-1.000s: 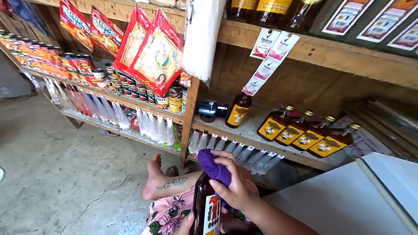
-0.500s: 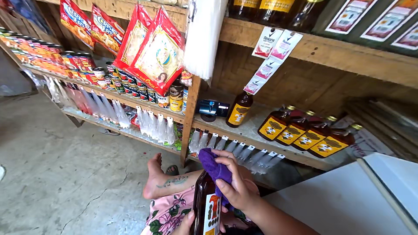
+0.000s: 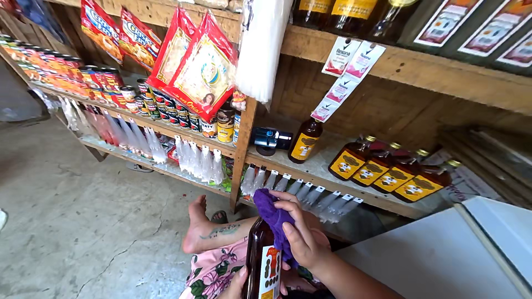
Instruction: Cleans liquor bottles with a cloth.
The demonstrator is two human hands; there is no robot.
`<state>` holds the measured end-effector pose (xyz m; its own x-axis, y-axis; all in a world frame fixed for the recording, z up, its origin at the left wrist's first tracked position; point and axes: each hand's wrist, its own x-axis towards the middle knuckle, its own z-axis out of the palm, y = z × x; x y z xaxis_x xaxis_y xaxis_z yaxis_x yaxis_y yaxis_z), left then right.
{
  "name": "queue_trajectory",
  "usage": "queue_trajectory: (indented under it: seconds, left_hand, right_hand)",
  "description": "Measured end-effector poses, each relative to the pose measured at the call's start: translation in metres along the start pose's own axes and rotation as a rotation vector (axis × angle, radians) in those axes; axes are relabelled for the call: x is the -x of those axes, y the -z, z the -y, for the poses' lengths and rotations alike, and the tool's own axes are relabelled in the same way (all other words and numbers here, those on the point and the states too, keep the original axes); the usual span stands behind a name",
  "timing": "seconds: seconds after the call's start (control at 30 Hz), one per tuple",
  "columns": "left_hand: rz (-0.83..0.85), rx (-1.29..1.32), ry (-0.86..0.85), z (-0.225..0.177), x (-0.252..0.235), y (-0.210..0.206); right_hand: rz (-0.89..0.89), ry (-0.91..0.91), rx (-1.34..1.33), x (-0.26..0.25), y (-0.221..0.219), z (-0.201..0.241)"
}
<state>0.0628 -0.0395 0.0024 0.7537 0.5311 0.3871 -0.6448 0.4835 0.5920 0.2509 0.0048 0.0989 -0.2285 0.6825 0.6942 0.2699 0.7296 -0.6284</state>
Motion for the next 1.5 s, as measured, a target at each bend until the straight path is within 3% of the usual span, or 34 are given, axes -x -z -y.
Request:
queue_trajectory:
  seconds: [0.63, 0.9, 1.13, 1.33, 1.4, 1.5]
  left_hand:
    - [-0.084, 0.191, 0.030, -0.003, 0.003, 0.003]
    - [-0.123, 0.269, 0.002, -0.004, -0.001, 0.002]
    - [-0.246, 0.318, -0.004, -0.005, -0.003, 0.000]
    - [-0.313, 0.272, -0.059, -0.007, -0.003, -0.004]
    - [-0.281, 0.251, -0.034, -0.008, -0.004, -0.006]
    - [-0.256, 0.195, 0.026, -0.007, -0.002, -0.005]
  right_hand:
    - [-0.018, -0.072, 0.046, 0.003, -0.003, -0.006]
    - [-0.016, -0.044, 0.290, 0.007, -0.005, -0.013]
    - [0.143, -0.020, 0.343, 0.004, 0.004, -0.008]
    - [0.340, 0.135, 0.291, 0.006, 0.001, 0.005]
    - [0.308, 0.137, 0.316, 0.006, 0.001, 0.003]
    - [0.124, 0.083, 0.366, 0.004, 0.002, -0.006]
